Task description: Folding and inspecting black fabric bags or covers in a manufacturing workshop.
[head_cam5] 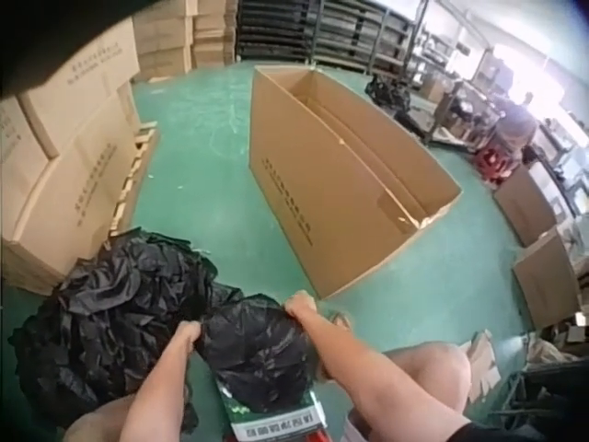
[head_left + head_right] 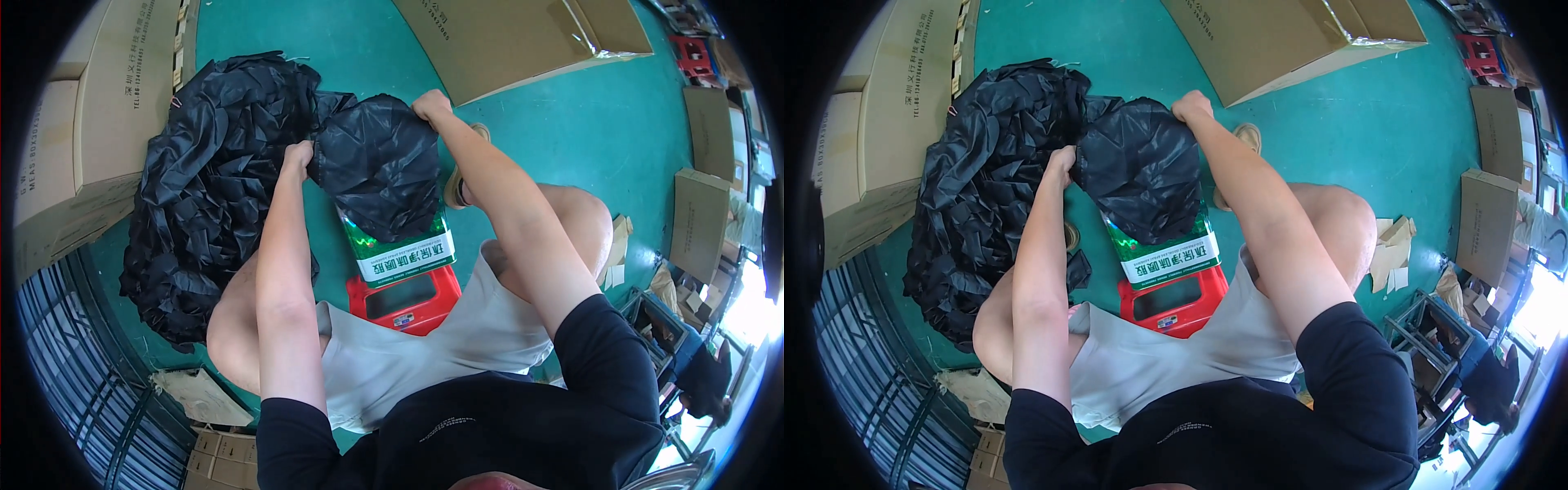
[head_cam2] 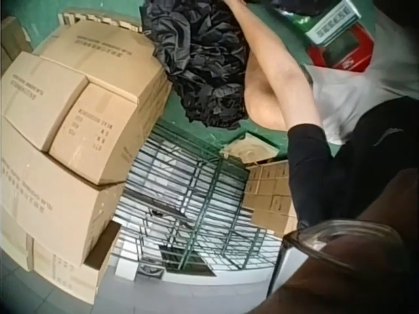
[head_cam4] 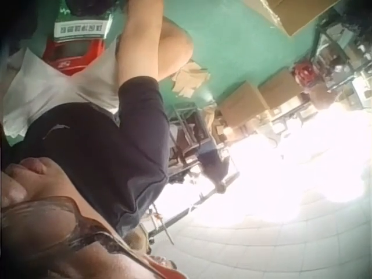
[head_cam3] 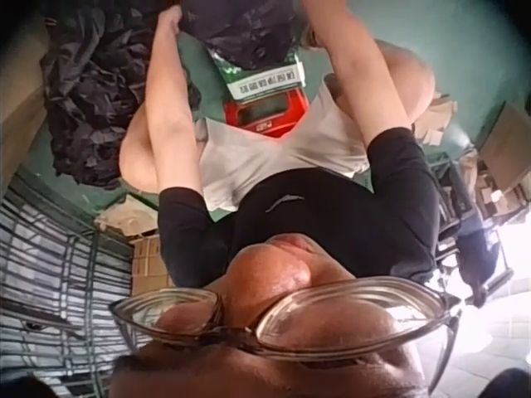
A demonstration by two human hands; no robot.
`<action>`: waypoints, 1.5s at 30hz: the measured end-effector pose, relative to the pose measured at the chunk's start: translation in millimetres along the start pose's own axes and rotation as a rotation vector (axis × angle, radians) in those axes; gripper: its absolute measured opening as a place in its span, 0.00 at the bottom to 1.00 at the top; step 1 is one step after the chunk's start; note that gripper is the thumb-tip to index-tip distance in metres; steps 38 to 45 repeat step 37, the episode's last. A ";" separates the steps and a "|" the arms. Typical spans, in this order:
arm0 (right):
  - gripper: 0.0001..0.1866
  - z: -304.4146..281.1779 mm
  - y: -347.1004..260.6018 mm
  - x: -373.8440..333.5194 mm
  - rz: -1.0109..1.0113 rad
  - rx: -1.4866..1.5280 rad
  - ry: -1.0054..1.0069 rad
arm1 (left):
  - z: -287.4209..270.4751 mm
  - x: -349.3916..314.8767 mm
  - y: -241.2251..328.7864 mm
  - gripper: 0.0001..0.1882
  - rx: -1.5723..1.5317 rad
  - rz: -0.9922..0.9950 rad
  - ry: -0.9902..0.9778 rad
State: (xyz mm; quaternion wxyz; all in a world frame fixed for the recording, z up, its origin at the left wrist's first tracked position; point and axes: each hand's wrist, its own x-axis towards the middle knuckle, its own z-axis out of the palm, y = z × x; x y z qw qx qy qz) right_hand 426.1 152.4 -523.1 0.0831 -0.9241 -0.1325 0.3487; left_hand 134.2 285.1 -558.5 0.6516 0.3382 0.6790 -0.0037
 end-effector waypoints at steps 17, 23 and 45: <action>0.24 31.8 71.2 -73.1 -0.074 0.460 0.206 | 55.1 -130.5 -42.8 0.36 0.420 0.693 0.710; 0.32 31.8 88.7 -153.7 -0.763 0.045 0.583 | 82.6 -175.6 -118.3 0.51 1.005 1.134 0.405; 0.48 79.0 145.2 -186.7 -0.192 0.319 0.057 | 79.9 -210.5 -182.7 0.62 1.124 0.948 0.369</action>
